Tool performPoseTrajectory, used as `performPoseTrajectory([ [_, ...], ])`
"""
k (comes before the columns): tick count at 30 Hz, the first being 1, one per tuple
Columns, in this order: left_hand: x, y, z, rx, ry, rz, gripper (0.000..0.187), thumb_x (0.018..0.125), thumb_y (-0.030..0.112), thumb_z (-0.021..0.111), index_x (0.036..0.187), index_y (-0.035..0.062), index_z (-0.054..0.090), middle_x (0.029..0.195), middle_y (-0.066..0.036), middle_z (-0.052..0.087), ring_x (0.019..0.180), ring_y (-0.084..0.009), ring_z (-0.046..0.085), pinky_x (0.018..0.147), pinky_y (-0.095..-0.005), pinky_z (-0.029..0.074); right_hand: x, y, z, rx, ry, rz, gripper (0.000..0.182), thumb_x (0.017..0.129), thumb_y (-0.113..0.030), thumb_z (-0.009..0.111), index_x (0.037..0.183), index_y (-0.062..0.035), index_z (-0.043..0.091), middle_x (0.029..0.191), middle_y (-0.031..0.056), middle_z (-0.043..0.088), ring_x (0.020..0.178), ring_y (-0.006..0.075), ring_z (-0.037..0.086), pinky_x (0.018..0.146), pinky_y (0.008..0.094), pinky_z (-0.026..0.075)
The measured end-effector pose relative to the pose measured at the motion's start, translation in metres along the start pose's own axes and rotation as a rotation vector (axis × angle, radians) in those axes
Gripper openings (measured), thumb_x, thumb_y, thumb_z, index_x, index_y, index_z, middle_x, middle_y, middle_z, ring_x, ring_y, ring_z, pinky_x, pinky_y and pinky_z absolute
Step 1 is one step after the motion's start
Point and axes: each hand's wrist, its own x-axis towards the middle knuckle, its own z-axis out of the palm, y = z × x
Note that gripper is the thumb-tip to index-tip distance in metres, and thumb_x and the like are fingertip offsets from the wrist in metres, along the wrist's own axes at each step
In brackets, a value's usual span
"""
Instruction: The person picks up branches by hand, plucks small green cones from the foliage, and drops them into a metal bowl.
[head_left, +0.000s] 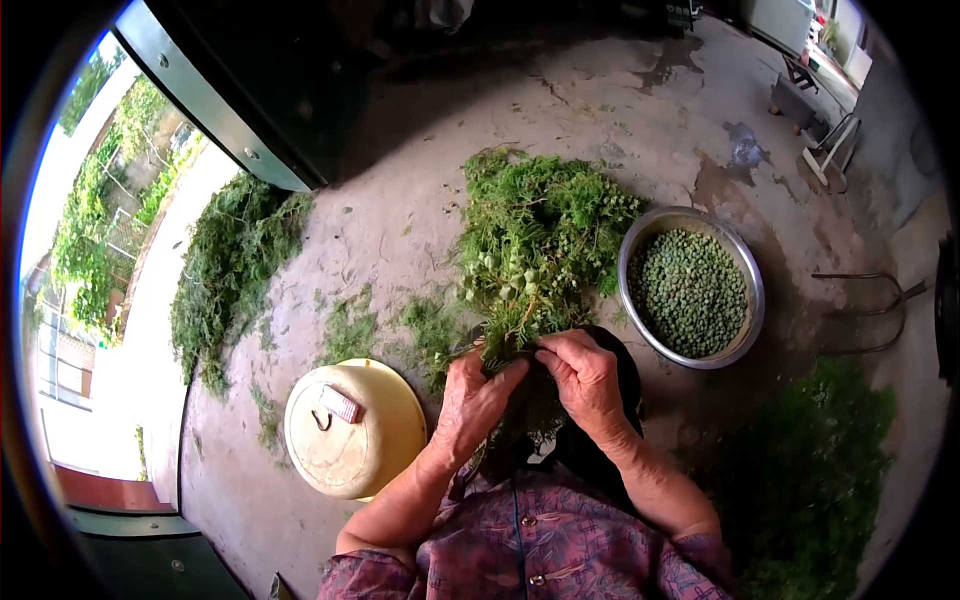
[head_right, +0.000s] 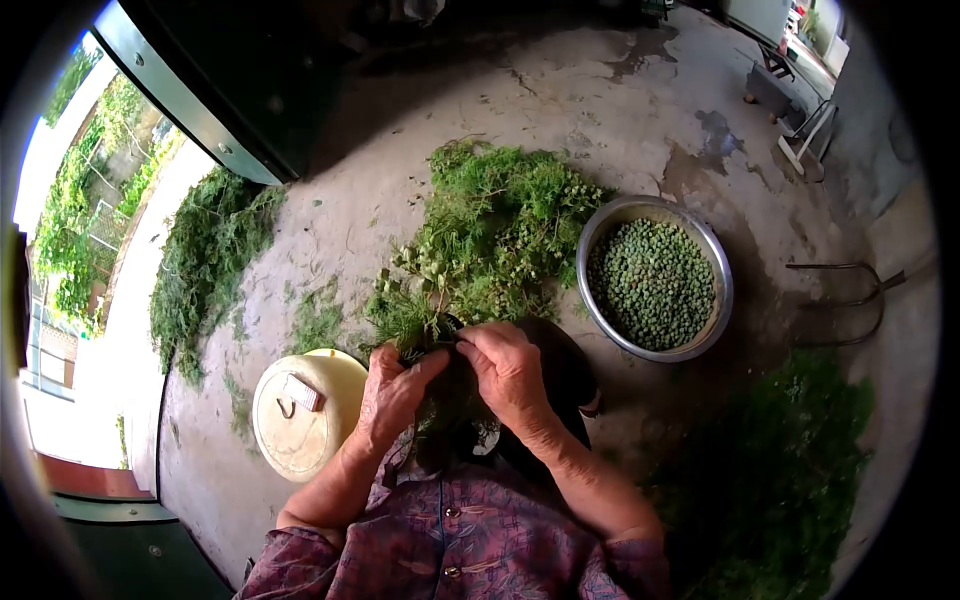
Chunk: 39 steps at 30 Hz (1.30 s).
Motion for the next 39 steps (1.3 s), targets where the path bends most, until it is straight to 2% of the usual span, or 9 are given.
performPoseTrajectory([
  [8, -0.001, 0.000, 0.006, -0.744, 0.045, -0.373, 0.025, 0.075, 0.007, 0.068, 0.099, 0.0031, 0.058, 0.085, -0.005, 0.062, 0.076, -0.0124, 0.057, 0.069, -0.0261, 0.047, -0.040, 0.014, 0.013, 0.251, -0.086, 0.277, 0.018, 0.082, 0.002, 0.056, 0.100, -0.0002, 0.061, 0.087, 0.0078, 0.065, 0.079, 0.0110, 0.060, 0.070, 0.0249, 0.047],
  [12, 0.010, 0.001, 0.013, -0.636, 0.030, -0.247, 0.021, 0.076, 0.003, 0.067, 0.095, 0.0030, 0.058, 0.084, -0.004, 0.062, 0.072, -0.0128, 0.058, 0.068, -0.0254, 0.048, -0.036, 0.010, 0.002, 0.234, -0.180, 0.324, 0.022, 0.083, 0.000, 0.056, 0.105, -0.0001, 0.060, 0.094, 0.0067, 0.065, 0.085, 0.0095, 0.058, 0.074, 0.0247, 0.046],
  [17, 0.016, -0.004, 0.017, -0.204, -0.015, -0.003, 0.016, 0.084, 0.014, 0.062, 0.090, 0.0013, 0.055, 0.070, -0.004, 0.060, 0.063, -0.0098, 0.049, 0.058, -0.0284, 0.043, -0.018, -0.005, -0.019, -0.061, -0.058, 0.114, 0.017, 0.075, 0.006, 0.058, 0.090, 0.0000, 0.060, 0.085, 0.0122, 0.058, 0.077, 0.0259, 0.059, 0.066, 0.0314, 0.047],
  [20, 0.022, -0.014, 0.023, 0.121, 0.109, 0.228, 0.021, 0.087, 0.020, 0.059, 0.087, 0.0000, 0.052, 0.065, -0.013, 0.056, 0.055, -0.0180, 0.049, 0.055, -0.0311, 0.042, -0.007, -0.032, -0.026, -0.096, 0.085, -0.020, 0.018, 0.074, 0.003, 0.064, 0.091, 0.0002, 0.060, 0.084, 0.0097, 0.058, 0.073, 0.0215, 0.058, 0.063, 0.0288, 0.047],
  [22, 0.021, -0.013, 0.026, 0.279, 0.098, 0.212, 0.024, 0.086, 0.021, 0.057, 0.082, 0.0001, 0.047, 0.060, -0.018, 0.052, 0.055, -0.0373, 0.050, 0.048, -0.0358, 0.041, -0.001, -0.049, -0.025, 0.064, -0.021, 0.024, 0.020, 0.075, 0.000, 0.066, 0.094, 0.0000, 0.060, 0.085, 0.0092, 0.057, 0.072, 0.0185, 0.058, 0.061, 0.0270, 0.047],
  [26, 0.012, 0.000, 0.027, 0.420, 0.106, 0.459, 0.021, 0.083, 0.020, 0.057, 0.086, 0.0019, 0.046, 0.061, -0.018, 0.057, 0.059, -0.0359, 0.058, 0.049, -0.0380, 0.044, 0.004, -0.064, -0.014, -0.035, -0.169, -0.003, 0.033, 0.073, -0.006, 0.070, 0.102, -0.0009, 0.057, 0.091, 0.0111, 0.056, 0.074, 0.0211, 0.058, 0.064, 0.0286, 0.048],
  [30, 0.019, -0.011, 0.025, 0.587, 0.081, 0.287, 0.023, 0.082, 0.021, 0.057, 0.091, 0.0024, 0.049, 0.064, -0.019, 0.059, 0.063, -0.0362, 0.059, 0.051, -0.0410, 0.046, 0.004, -0.049, -0.004, -0.059, -0.048, -0.099, 0.025, 0.073, -0.001, 0.067, 0.096, 0.0004, 0.059, 0.088, 0.0132, 0.056, 0.076, 0.0277, 0.058, 0.066, 0.0314, 0.049],
  [35, 0.019, -0.019, 0.024, 0.659, 0.148, 0.370, 0.032, 0.074, 0.014, 0.060, 0.102, 0.0030, 0.051, 0.071, -0.016, 0.062, 0.063, -0.0337, 0.061, 0.052, -0.0391, 0.047, -0.003, -0.041, -0.005, 0.065, 0.057, -0.066, 0.016, 0.076, 0.004, 0.063, 0.091, 0.0011, 0.061, 0.087, 0.0071, 0.058, 0.074, 0.0162, 0.056, 0.065, 0.0246, 0.046],
  [39, 0.011, -0.011, 0.032, 0.749, 0.123, 0.432, 0.034, 0.071, 0.012, 0.061, 0.103, 0.0060, 0.052, 0.071, -0.013, 0.062, 0.063, -0.0302, 0.061, 0.051, -0.0380, 0.046, -0.012, -0.039, -0.009, 0.227, 0.153, 0.297, 0.008, 0.085, -0.005, 0.056, 0.090, 0.0012, 0.060, 0.084, 0.0053, 0.060, 0.068, 0.0096, 0.053, 0.060, 0.0205, 0.043],
])
